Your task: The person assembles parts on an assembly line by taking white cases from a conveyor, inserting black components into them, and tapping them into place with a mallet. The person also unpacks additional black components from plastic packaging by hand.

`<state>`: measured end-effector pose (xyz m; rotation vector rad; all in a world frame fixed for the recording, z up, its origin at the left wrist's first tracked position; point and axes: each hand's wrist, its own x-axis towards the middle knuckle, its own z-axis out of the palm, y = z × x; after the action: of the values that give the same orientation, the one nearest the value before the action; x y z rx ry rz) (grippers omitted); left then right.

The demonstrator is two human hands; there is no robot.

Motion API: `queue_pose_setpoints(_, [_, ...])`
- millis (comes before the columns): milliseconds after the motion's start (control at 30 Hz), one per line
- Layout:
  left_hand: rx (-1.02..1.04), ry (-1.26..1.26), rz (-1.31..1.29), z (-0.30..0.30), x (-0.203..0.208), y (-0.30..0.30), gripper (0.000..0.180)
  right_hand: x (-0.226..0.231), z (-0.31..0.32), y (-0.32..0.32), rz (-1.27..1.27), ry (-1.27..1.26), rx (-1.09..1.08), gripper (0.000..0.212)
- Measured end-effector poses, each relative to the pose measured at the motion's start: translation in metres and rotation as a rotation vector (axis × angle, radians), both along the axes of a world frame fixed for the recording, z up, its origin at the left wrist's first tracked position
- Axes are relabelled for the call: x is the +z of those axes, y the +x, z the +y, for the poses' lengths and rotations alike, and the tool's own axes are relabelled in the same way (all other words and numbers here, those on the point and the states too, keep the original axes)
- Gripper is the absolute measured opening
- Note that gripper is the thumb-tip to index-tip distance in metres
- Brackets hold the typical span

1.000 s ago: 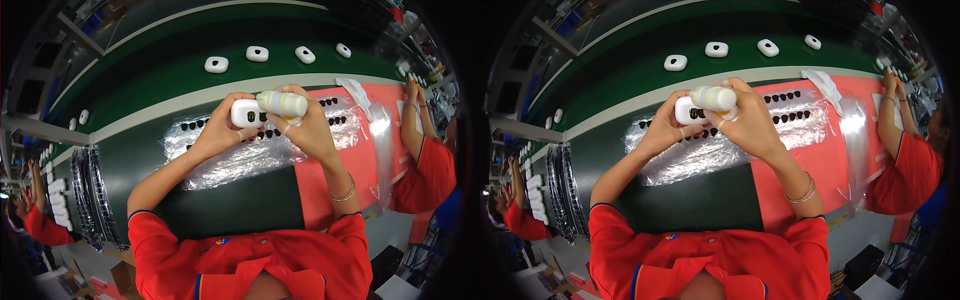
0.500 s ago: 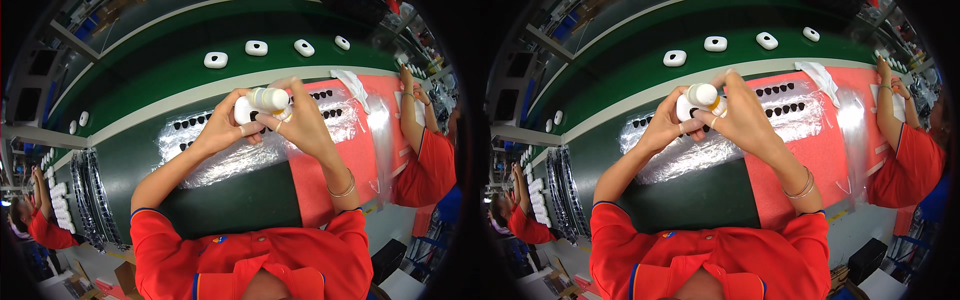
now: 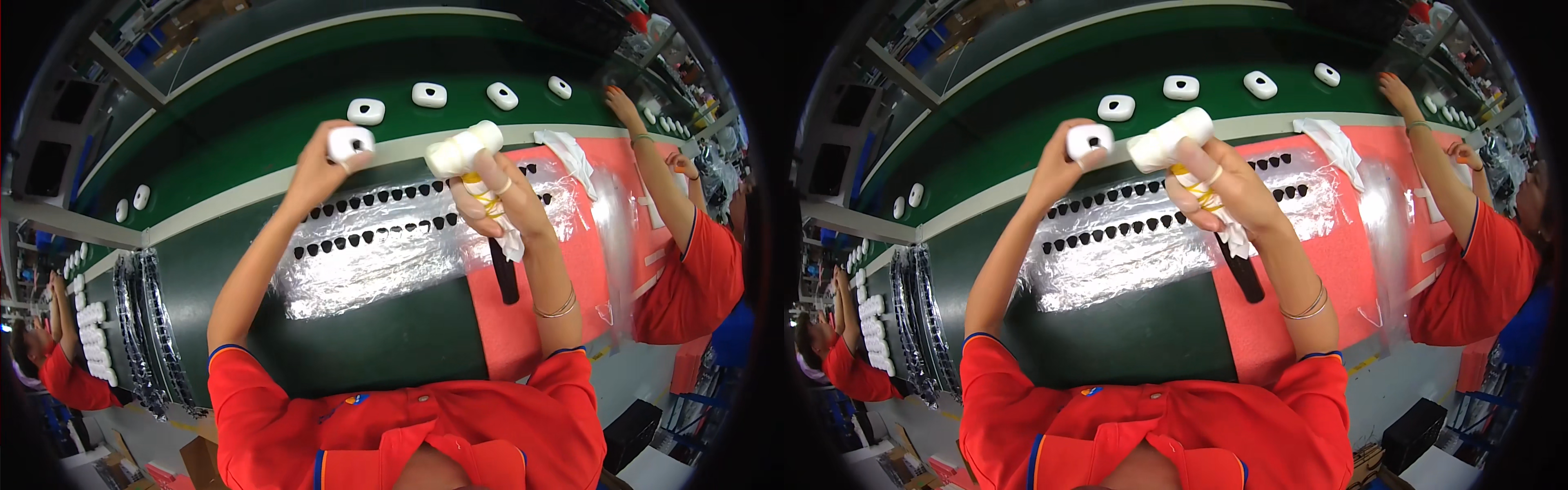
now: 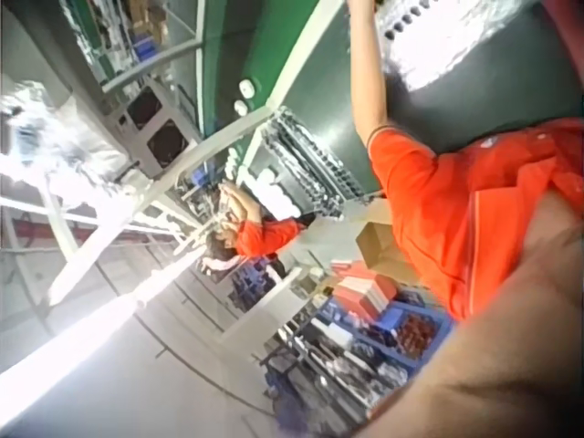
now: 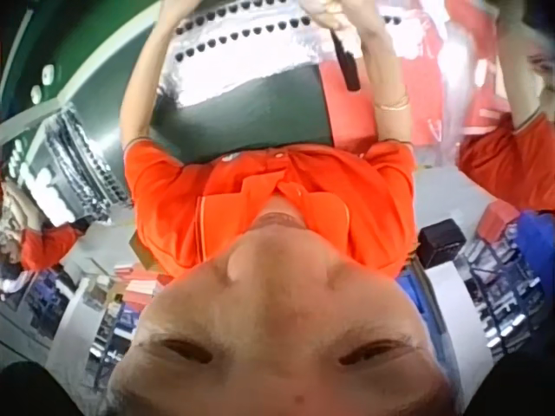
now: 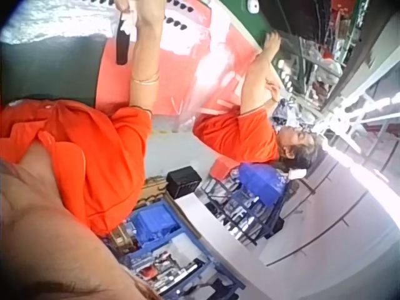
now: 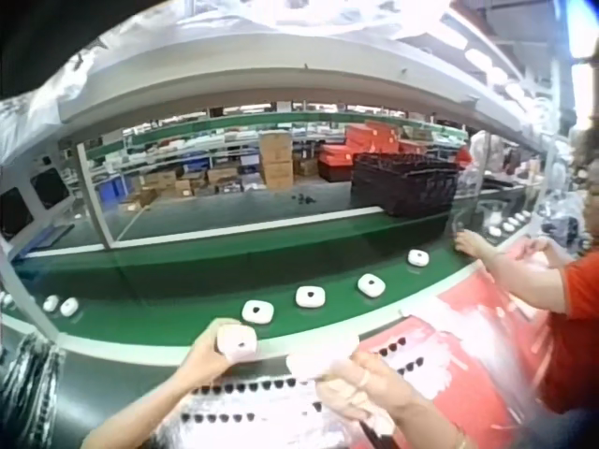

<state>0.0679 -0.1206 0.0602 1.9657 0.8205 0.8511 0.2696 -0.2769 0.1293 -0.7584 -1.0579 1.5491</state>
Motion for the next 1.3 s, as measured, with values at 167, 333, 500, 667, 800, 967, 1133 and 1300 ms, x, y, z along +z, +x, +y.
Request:
queue_pose_setpoints(167, [0.425,0.192,0.354,0.09,-0.056,-0.034,0.05,-0.013,0.005,-0.004,0.449,-0.102,0.212,0.052])
queue_pose_setpoints(333, [0.34,0.551,0.143,0.046,-0.022,-0.012,0.057,-0.02,0.008,-0.004,0.434,-0.068,0.249,0.052])
queue_pose_setpoints(500, [-0.454,-0.22,-0.367,-0.066,0.067,0.012,0.05,-0.015,0.006,-0.014,0.208,-0.111,0.164,0.051])
queue_pose_setpoints(667, [-0.481,-0.264,-0.223,-0.076,0.07,0.003,0.039,-0.012,0.003,-0.023,-0.016,-0.097,0.047,0.049])
queue_pose_setpoints(800, [-0.359,-0.337,-0.323,-0.084,0.067,0.003,0.032,-0.009,0.001,-0.028,-0.029,-0.125,0.024,0.048])
queue_pose_setpoints(967, [-0.276,-0.327,-0.316,-0.088,0.077,0.0,0.028,-0.021,0.003,-0.023,0.214,-0.15,0.179,0.05])
queue_pose_setpoints(1133, [-0.229,-0.341,-0.426,-0.086,0.086,0.002,0.023,-0.027,0.006,-0.027,0.809,-0.253,0.484,0.054])
queue_pose_setpoints(1300, [-0.238,-0.286,-0.408,-0.089,0.086,0.007,0.024,-0.023,0.003,-0.032,0.814,-0.218,0.518,0.055])
